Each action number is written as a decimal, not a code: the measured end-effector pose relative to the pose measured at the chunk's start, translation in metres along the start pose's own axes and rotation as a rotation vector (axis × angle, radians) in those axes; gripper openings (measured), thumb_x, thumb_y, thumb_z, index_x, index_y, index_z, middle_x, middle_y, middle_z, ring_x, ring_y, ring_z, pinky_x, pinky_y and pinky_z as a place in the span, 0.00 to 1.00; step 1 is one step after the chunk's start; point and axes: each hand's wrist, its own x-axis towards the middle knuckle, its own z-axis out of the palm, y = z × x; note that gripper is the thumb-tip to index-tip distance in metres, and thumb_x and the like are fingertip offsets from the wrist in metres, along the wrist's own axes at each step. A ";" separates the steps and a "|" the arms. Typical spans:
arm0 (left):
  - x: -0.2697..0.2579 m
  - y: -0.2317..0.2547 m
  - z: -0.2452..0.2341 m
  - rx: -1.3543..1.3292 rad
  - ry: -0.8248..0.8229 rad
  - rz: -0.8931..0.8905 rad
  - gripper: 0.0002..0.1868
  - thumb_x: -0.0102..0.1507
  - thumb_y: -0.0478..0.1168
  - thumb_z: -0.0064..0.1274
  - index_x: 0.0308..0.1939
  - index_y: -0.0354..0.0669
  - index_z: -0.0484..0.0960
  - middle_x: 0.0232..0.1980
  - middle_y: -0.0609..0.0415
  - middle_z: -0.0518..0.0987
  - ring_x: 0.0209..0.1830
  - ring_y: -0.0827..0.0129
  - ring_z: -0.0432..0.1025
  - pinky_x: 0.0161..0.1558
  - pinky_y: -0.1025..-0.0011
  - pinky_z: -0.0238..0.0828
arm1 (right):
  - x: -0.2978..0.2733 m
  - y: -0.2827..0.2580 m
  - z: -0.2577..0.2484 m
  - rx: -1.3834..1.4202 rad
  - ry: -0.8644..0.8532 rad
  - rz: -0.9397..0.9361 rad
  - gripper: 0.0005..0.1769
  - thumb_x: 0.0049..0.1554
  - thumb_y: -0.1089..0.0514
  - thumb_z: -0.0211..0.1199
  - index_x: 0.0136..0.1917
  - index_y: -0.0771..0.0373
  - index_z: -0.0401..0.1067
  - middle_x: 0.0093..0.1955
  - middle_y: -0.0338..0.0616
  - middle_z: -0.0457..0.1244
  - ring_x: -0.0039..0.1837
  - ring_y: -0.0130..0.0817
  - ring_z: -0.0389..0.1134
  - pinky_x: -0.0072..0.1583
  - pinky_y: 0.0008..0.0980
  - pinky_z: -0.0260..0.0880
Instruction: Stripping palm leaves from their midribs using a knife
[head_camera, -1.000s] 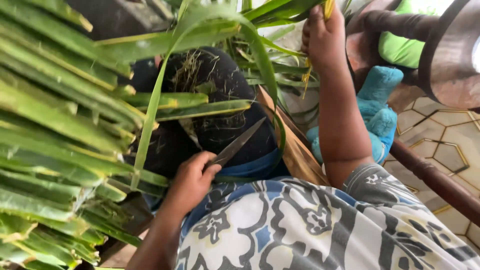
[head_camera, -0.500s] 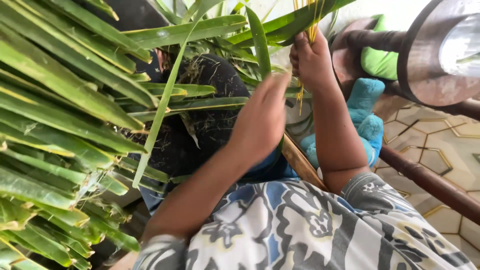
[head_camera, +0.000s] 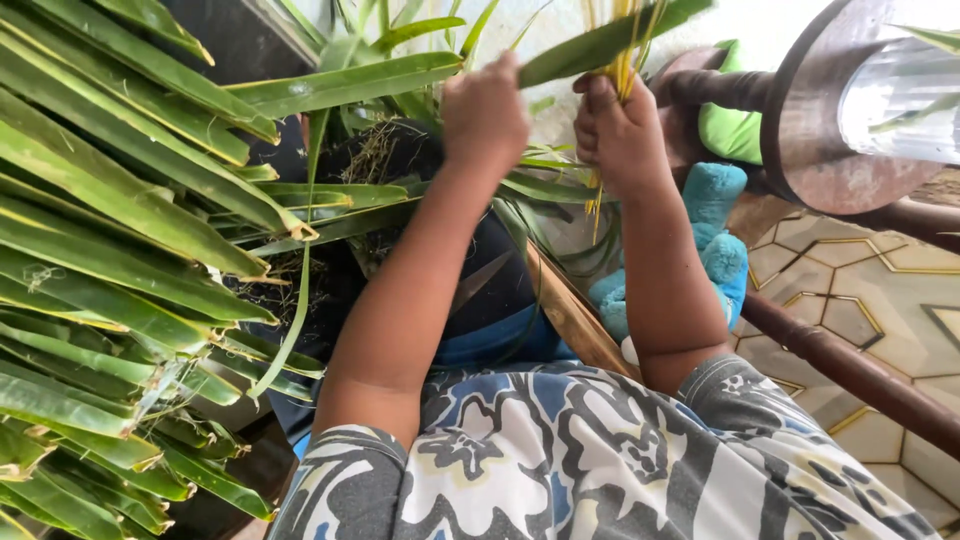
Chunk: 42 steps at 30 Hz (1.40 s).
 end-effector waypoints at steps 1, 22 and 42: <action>-0.007 0.011 -0.024 0.003 0.001 0.002 0.19 0.56 0.24 0.38 0.50 0.41 0.71 0.27 0.58 0.74 0.30 0.65 0.70 0.47 0.61 0.69 | -0.001 -0.005 -0.001 0.002 0.001 -0.003 0.15 0.60 0.46 0.45 0.45 0.60 0.59 0.25 0.32 0.42 0.25 0.20 0.41 0.26 0.20 0.40; 0.005 0.006 -0.008 -0.114 0.110 0.231 0.58 0.60 0.51 0.67 0.70 0.69 0.28 0.74 0.50 0.27 0.76 0.48 0.32 0.61 0.56 0.67 | -0.017 -0.045 0.012 -0.245 0.104 -0.187 0.15 0.64 0.55 0.42 0.36 0.60 0.52 0.26 0.39 0.50 0.23 0.25 0.49 0.26 0.24 0.48; 0.016 -0.041 0.000 -0.035 0.574 0.210 0.04 0.58 0.31 0.51 0.29 0.43 0.73 0.23 0.57 0.72 0.21 0.69 0.65 0.20 0.78 0.64 | -0.046 -0.092 -0.002 -0.118 -0.039 -0.273 0.20 0.63 0.47 0.40 0.32 0.55 0.49 0.26 0.33 0.40 0.24 0.20 0.36 0.27 0.22 0.34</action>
